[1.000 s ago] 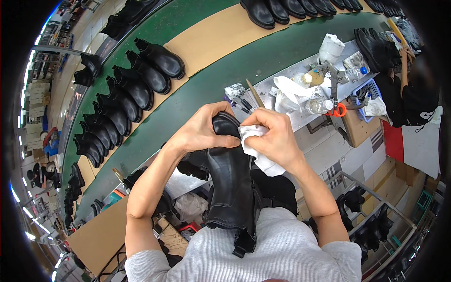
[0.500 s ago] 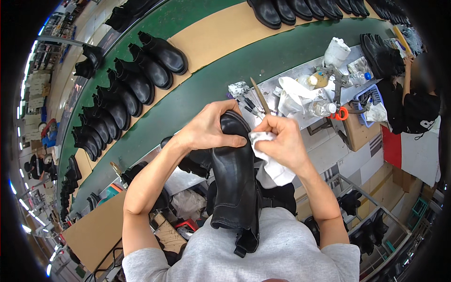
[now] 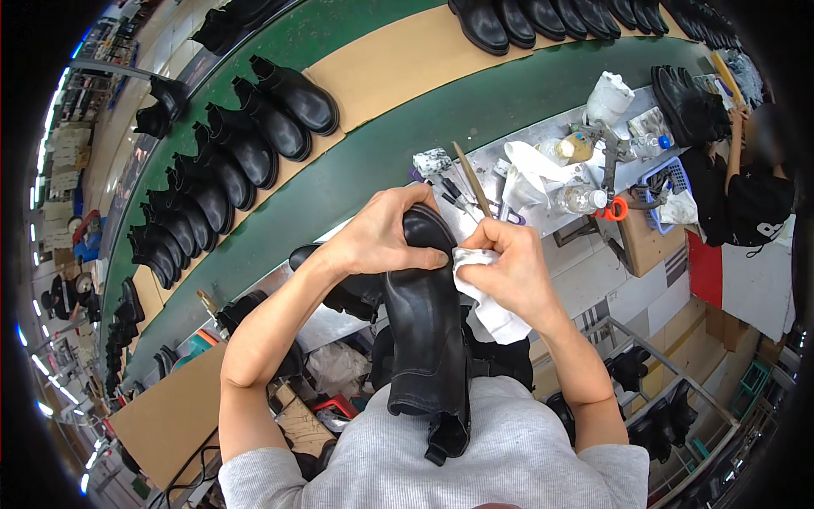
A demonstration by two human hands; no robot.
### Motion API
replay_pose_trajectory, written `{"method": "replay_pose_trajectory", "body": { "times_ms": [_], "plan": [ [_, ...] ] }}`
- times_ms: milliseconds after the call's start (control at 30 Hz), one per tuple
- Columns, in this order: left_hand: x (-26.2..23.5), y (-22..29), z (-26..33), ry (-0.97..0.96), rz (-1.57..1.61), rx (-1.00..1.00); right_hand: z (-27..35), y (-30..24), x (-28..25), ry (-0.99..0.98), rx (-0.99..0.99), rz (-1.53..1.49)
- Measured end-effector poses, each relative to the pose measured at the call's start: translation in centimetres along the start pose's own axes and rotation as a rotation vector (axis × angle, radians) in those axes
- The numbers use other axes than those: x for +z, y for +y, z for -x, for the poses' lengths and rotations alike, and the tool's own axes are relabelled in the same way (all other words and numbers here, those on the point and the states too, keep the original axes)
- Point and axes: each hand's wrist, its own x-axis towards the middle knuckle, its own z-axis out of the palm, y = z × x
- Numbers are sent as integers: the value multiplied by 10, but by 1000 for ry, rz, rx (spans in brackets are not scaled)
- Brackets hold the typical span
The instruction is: Clean and finish black leather boots at a factory assembly line.
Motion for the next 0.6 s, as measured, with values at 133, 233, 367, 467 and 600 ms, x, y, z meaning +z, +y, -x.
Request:
{"method": "replay_pose_trajectory", "body": {
  "times_ms": [133, 233, 367, 467, 600],
  "plan": [
    [-1, 6, -1, -7, -6, -32, -3, -10, 2, 67, -56, -22],
    [1, 5, -2, 5, -23, 13, 3, -8, 0, 83, -139, 73],
    [1, 8, -4, -12, -10, -46, 1, -10, 0, 85, -142, 99],
    [-1, 5, -5, -7, -32, -8, 1, -8, 2, 113, -203, 134],
    [-1, 6, -8, -3, -22, 19, 1, -8, -1, 106, -215, 187]
  ]
}}
